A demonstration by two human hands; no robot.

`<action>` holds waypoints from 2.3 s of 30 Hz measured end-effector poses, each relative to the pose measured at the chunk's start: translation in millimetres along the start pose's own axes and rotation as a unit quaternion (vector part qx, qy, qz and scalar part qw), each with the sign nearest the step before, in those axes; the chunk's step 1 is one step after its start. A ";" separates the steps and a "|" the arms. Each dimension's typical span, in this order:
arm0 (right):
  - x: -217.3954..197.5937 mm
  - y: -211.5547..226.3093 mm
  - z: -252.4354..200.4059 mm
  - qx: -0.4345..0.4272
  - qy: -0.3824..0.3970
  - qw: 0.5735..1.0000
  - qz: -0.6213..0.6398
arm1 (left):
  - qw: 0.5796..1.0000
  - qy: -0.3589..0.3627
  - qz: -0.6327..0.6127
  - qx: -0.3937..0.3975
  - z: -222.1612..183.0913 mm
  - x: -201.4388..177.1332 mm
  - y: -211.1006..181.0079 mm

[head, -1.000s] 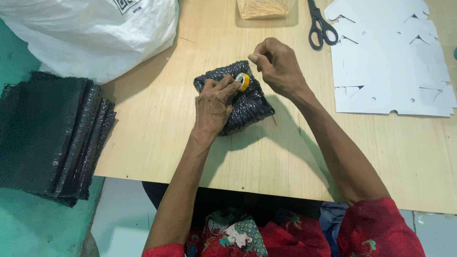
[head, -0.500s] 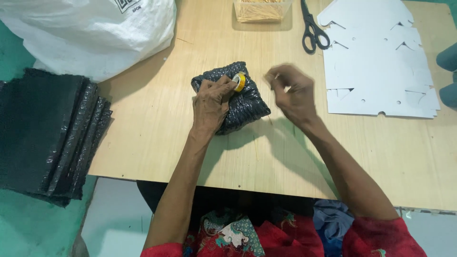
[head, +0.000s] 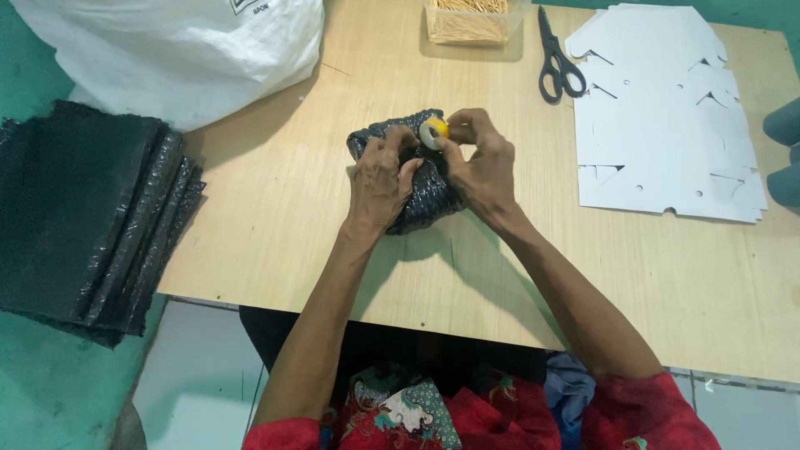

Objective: The person wraps a package in black bubble wrap, applies tape, and then folds a white cardboard box.

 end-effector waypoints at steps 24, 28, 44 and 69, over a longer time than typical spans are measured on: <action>23.0 -18.5 23.0 0.018 0.199 0.980 0.008 | 0.998 0.035 0.051 -0.008 -1.3 6.0 5.4; 15.8 -10.4 22.5 0.028 0.217 0.976 0.013 | 0.997 0.026 0.071 0.008 -1.7 5.3 5.1; 5.6 16.1 4.5 0.120 0.281 0.952 0.001 | 0.999 0.021 0.047 -0.011 -4.1 5.0 5.9; 38.7 1.1 55.4 -0.074 0.141 0.985 -0.063 | 1.000 -0.006 0.003 -0.004 -6.7 11.0 10.0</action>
Point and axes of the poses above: each hand's wrist, its own z-axis towards the middle knuckle, its own x-axis out of the palm, y = z × x, the point moved 9 cm from there along z, towards the middle knuckle, and after that the axes turned 5 degrees about -x, right-handed, at the moved point
